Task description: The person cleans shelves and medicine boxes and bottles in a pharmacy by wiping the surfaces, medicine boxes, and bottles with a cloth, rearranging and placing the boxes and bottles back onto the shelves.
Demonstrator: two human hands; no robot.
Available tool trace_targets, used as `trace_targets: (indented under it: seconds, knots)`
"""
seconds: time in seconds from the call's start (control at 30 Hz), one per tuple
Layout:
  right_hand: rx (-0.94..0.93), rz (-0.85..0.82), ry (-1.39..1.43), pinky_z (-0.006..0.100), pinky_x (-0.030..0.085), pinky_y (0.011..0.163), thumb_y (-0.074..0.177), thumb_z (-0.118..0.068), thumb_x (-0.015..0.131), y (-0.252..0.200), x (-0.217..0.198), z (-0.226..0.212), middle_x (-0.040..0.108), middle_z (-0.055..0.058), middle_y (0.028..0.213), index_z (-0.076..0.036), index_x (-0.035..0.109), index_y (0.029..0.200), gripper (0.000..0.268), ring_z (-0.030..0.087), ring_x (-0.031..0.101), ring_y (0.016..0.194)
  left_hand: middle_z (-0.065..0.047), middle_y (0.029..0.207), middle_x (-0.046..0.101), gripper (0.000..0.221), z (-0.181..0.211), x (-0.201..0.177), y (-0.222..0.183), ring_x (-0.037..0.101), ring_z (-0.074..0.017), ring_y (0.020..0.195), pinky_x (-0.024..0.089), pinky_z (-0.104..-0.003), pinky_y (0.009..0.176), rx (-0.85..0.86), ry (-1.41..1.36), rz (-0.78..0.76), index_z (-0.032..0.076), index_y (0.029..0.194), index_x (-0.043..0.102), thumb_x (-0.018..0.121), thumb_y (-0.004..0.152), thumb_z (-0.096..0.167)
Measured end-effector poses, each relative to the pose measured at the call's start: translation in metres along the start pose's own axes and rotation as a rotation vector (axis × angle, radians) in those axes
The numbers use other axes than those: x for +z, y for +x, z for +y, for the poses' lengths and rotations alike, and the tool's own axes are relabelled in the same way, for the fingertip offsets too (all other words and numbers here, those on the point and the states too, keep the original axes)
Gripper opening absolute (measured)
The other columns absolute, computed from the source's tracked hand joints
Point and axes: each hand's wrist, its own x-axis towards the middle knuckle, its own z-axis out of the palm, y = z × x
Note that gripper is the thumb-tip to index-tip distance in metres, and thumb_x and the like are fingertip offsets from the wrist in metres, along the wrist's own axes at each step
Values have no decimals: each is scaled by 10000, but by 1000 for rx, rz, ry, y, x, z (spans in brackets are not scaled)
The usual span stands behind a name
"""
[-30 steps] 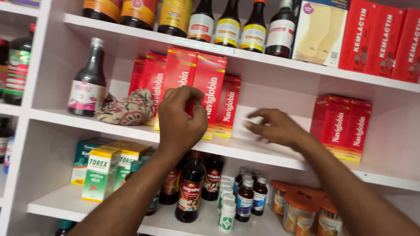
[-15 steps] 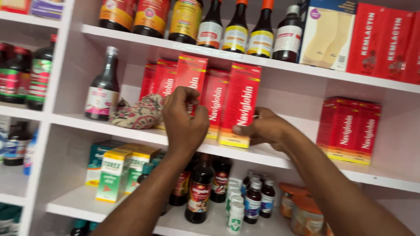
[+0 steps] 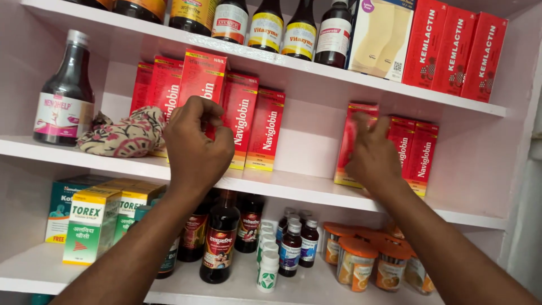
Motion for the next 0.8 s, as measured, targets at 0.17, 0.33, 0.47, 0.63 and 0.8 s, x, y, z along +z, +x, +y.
trace_targets:
  seconds: [0.17,0.33,0.47,0.63,0.8]
  knots:
    - [-297,-410,-11,478,562,914,837,-259,698,3,0,0,733,166,1058,-193,650,1274,444,346,703,1017,-93,830,646,88,0,-1,-1,604,-244,777,497,-390,715,-14,-11,-14,24,865,623,631,779,4]
    - [-170,-621,-168,439,564,970,911,-232,614,30,35,41,727,92,1223,-271,650,1328,421,278,705,1127,-85,824,661,100,1,-3,-1,599,-236,774,500,-377,716,28,-9,-2,22,880,628,622,786,-10]
    - [-135,-752,-285,413,520,1070,925,-213,588,46,55,49,666,46,1387,-384,526,1495,598,245,668,1238,-91,831,656,91,-1,-1,-1,600,-229,756,493,-373,705,34,-10,2,17,887,622,630,800,-9]
    - [-191,-812,16,425,436,1088,987,-338,538,47,54,69,605,50,1430,-346,530,1496,510,252,565,1297,-93,835,653,88,-1,-4,-2,603,-226,764,492,-368,704,43,-20,-25,16,886,616,628,804,-12]
    - [140,-372,368,442,633,935,902,-361,666,36,51,157,799,158,1189,-160,823,1303,476,308,812,1031,-99,818,642,94,0,-3,-2,600,-225,762,488,-373,702,69,-12,-43,12,892,637,627,803,-16]
